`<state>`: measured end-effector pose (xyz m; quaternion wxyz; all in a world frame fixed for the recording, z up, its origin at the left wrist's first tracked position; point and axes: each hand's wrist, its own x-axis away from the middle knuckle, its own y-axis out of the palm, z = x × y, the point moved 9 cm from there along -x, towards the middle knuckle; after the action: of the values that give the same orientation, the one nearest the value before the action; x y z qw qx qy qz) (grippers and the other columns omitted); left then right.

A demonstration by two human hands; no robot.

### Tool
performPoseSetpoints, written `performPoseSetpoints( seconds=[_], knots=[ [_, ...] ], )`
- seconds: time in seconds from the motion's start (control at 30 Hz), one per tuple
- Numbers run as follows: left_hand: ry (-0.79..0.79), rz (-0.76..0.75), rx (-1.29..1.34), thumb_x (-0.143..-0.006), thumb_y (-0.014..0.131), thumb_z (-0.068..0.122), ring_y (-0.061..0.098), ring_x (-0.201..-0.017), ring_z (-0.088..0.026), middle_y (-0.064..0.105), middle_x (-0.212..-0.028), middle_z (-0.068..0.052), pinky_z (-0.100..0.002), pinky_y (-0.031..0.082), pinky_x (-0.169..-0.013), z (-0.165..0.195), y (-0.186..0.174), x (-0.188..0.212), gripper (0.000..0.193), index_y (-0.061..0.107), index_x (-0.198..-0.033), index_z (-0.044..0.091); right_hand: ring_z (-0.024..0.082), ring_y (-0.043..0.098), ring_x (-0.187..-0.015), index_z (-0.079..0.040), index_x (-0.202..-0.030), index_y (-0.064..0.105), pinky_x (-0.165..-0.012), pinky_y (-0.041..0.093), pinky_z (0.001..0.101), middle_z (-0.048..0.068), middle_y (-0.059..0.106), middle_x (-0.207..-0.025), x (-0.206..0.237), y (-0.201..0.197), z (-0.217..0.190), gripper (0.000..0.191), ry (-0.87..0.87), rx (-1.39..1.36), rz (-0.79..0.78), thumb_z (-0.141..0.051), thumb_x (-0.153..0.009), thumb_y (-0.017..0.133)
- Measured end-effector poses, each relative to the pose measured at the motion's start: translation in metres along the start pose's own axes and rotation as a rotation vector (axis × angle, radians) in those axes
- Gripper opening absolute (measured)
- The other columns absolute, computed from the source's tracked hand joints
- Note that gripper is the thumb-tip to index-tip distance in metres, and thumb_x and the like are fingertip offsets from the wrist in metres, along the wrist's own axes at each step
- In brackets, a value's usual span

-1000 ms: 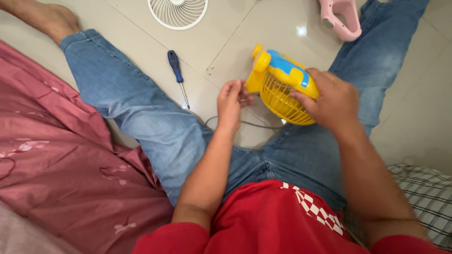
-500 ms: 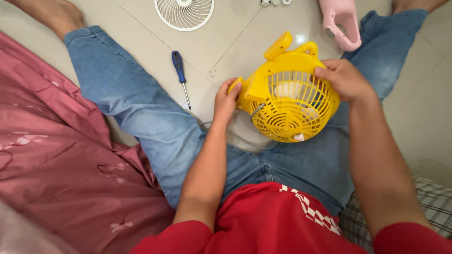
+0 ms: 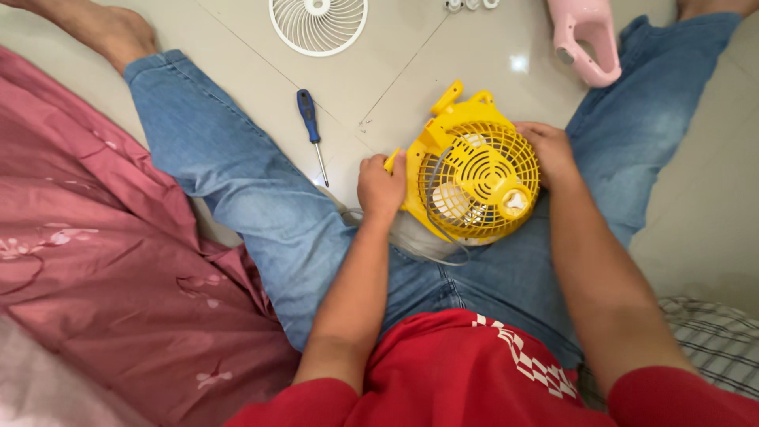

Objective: The person lies on the floor and services a small yellow desk fan, using a screwdriver to unscrew the rear housing and manipulate the fan's base and power cord, then reassembles the housing and works on the base components.

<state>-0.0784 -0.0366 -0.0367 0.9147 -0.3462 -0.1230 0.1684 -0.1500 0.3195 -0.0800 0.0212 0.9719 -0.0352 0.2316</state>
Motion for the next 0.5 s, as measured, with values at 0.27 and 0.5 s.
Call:
performPoseSetpoints(
  seconds=[0.27,0.5],
  knots=[
    [0.078,0.025,-0.206,-0.089,0.072,0.043,0.062,-0.101,-0.038,0.066,-0.102,-0.014,-0.048,0.054,-0.080,0.017,-0.013,0.004,0.035,0.079,-0.097,0.010,0.014,0.070,-0.079,0.005,-0.112,0.074,-0.072,0.058,0.0276,0.010,0.075,-0.098,0.002,-0.005,0.007,0.020,0.001,0.071,0.065,-0.010,-0.101,0.066],
    [-0.016,0.251,-0.210,-0.080,0.080,0.024,0.058,-0.109,-0.040,0.063,-0.112,-0.018,-0.051,0.049,-0.087,-0.012,-0.068,-0.037,0.040,0.064,-0.111,0.005,0.012,0.067,-0.078,0.000,-0.108,0.075,-0.069,0.055,0.0255,0.006,0.074,-0.093,0.005,-0.030,0.012,0.018,-0.068,0.210,0.200,-0.014,-0.100,0.068]
  ],
)
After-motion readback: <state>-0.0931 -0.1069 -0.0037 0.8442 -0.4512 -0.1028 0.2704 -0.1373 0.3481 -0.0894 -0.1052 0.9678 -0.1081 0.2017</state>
